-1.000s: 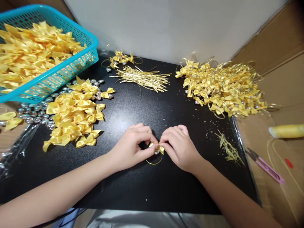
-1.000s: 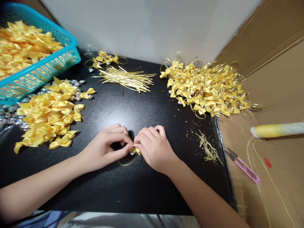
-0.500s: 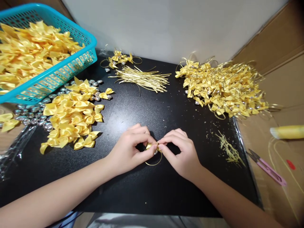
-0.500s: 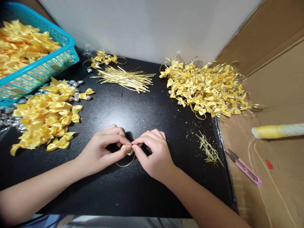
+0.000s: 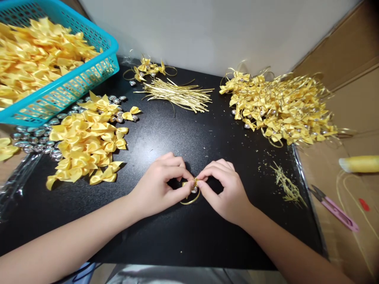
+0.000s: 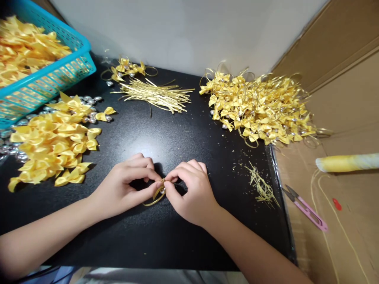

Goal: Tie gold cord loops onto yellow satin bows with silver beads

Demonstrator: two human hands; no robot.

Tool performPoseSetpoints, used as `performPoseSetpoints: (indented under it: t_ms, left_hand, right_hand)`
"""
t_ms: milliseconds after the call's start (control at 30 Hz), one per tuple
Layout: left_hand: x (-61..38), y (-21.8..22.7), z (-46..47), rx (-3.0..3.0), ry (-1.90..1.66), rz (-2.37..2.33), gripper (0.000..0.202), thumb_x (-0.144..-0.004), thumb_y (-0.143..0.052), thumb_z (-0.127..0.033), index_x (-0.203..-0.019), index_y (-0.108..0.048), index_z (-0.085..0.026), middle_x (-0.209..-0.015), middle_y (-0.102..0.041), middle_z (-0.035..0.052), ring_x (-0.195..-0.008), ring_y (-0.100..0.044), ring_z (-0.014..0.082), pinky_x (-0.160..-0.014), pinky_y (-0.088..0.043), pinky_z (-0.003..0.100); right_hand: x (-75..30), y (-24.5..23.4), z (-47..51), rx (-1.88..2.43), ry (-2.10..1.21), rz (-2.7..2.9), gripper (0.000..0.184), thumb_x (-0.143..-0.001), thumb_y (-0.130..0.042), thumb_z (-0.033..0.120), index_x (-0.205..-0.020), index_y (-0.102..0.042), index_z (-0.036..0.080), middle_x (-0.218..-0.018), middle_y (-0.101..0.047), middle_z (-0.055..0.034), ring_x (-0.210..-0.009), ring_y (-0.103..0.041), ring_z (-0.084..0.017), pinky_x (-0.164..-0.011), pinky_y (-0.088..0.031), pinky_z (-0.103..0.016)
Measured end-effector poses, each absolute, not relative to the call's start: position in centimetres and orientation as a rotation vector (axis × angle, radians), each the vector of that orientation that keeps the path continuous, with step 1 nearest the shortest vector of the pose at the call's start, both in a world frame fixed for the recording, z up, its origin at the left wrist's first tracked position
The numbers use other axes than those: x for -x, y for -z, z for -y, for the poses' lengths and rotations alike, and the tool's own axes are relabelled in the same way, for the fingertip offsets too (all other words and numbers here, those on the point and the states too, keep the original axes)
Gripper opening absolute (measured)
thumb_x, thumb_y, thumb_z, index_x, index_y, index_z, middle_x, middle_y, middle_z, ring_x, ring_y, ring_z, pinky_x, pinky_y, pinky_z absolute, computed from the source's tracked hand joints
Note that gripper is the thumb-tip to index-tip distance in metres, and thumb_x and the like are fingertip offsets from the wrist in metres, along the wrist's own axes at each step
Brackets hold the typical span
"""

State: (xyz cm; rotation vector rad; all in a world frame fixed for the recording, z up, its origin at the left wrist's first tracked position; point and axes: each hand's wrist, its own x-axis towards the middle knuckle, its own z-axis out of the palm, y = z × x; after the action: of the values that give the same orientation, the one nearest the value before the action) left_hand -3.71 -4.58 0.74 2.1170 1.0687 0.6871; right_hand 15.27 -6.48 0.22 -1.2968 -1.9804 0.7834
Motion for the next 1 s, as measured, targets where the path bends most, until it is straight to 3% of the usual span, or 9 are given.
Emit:
performPoseSetpoints:
  t_ms: [400, 733, 1000]
  left_hand:
    - [3.7, -0.6, 4.9, -2.189, -0.676, -1.025, 0.013, -0.084, -0.062, -0.019, -0.075, -0.071, -0.019, -0.064, -0.058, -0.0002, -0.066, -0.047, 0.0135, -0.066, -0.034, 0.029]
    - [3.8, 0.0, 5.1, -2.243, -0.682, -1.018, 0.015, -0.087, -0.06, -0.023, -0.08, -0.073, -0.021, -0.064, -0.057, 0.0005, -0.066, -0.045, 0.0144, -0.065, -0.031, 0.03]
    - [3.7, 0.1, 5.2, -2.274, -0.698, -1.009, 0.016, -0.088, -0.059, -0.024, -0.081, -0.073, -0.021, -0.065, -0.057, 0.0006, -0.066, -0.044, 0.0145, -0.064, -0.03, 0.03]
  right_hand:
    - [-15.2, -0.1, 6.7, 1.283, -0.712, 2.001, 0.013, -0.075, -0.066, 0.01, -0.067, -0.064, 0.02, -0.064, -0.064, 0.0035, -0.07, -0.054, -0.014, -0.074, -0.035, -0.033]
    - [-15.0, 0.7, 6.8, 1.245, -0.465, 2.01, 0.017, -0.073, -0.066, 0.009, -0.06, -0.06, 0.019, -0.057, -0.059, 0.0041, -0.064, -0.051, -0.013, -0.072, -0.034, -0.034]
    - [-15.0, 0.7, 6.9, 1.274, -0.469, 2.064, 0.014, -0.074, -0.064, 0.012, -0.063, -0.06, 0.019, -0.061, -0.061, 0.0038, -0.067, -0.051, -0.013, -0.076, -0.032, -0.036]
